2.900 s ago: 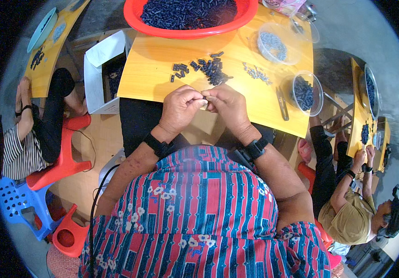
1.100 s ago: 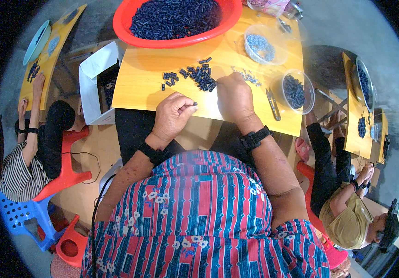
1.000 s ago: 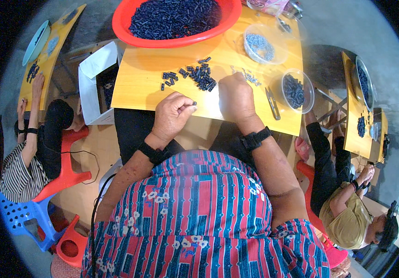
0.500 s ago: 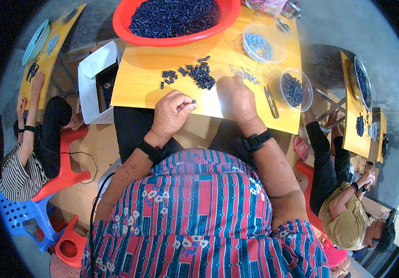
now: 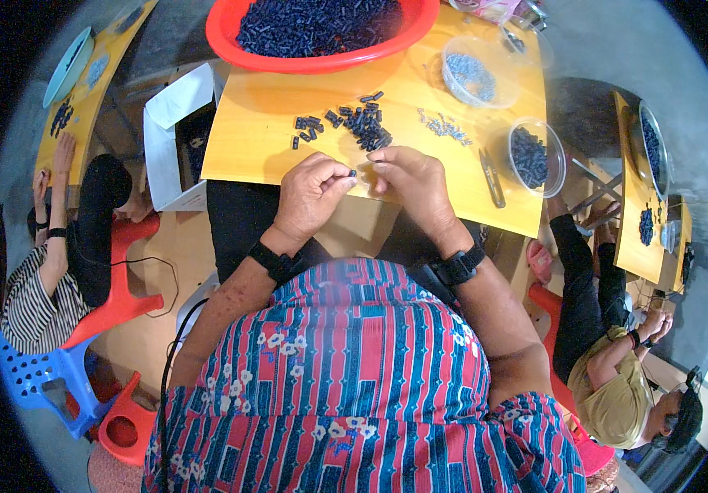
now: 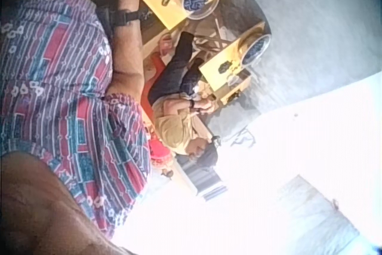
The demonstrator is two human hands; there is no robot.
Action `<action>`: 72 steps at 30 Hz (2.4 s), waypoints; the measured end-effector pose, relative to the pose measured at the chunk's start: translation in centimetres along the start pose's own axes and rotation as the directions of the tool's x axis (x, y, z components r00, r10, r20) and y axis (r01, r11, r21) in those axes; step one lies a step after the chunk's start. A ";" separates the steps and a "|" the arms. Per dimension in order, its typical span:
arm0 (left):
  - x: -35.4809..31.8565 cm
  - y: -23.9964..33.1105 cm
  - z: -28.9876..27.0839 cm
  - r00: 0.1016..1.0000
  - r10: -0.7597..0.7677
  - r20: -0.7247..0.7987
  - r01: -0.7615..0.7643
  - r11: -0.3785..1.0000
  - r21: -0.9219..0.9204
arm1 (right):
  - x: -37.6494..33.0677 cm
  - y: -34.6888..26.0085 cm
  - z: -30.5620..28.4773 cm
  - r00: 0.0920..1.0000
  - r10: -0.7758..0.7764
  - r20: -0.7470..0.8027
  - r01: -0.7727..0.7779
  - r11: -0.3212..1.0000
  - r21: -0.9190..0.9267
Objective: Assembling small blue and white plastic components on a table.
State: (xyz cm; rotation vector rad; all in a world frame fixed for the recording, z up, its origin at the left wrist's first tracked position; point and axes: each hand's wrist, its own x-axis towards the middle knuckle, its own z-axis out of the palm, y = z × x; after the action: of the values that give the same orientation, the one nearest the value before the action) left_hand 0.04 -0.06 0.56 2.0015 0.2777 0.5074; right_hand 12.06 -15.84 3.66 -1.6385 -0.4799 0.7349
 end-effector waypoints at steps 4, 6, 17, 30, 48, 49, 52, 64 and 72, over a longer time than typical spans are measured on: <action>0.0 -0.2 0.0 0.999 0.037 -0.004 -0.037 0.999 0.000 | 0.4 0.4 0.6 0.995 0.100 0.026 -0.102 0.990 0.095; 0.0 -0.2 0.1 0.999 0.037 -0.006 -0.038 0.999 -0.010 | 0.4 -0.1 0.6 0.990 0.137 0.034 -0.140 0.984 0.108; 0.1 0.0 0.2 1.000 0.006 -0.024 -0.007 0.998 -0.057 | 1.0 0.2 1.1 0.974 0.216 0.073 -0.227 0.951 0.212; 0.1 0.0 0.0 0.999 0.037 -0.018 -0.038 0.998 -0.040 | 1.0 0.4 1.3 0.980 0.177 0.092 -0.189 0.972 0.138; 0.1 -0.1 0.0 0.998 0.058 -0.013 -0.058 0.998 -0.022 | 0.8 0.8 1.9 0.998 0.058 0.033 -0.059 0.997 0.052; 0.0 -0.2 0.1 0.998 0.056 -0.019 -0.056 0.998 -0.016 | 0.7 0.8 2.0 0.999 0.046 0.015 -0.046 0.998 0.037; 0.1 -0.2 0.1 0.998 0.064 -0.027 -0.064 0.998 0.003 | 0.7 1.6 2.2 0.997 -0.080 -0.005 0.080 0.995 -0.051; -0.1 -0.6 0.3 0.996 0.066 -0.057 -0.065 0.998 0.015 | 0.1 2.1 2.5 0.915 -0.392 0.096 0.401 0.856 -0.326; -0.1 -0.4 0.7 0.998 0.013 -0.057 -0.013 1.000 0.004 | -0.1 2.1 1.9 0.923 -0.367 0.117 0.385 0.878 -0.284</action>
State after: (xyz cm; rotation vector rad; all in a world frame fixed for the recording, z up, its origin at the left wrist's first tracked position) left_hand 0.28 -0.53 -0.11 1.9955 0.3006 0.5733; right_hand 10.50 -14.94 1.45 -1.7345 -0.9647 0.4312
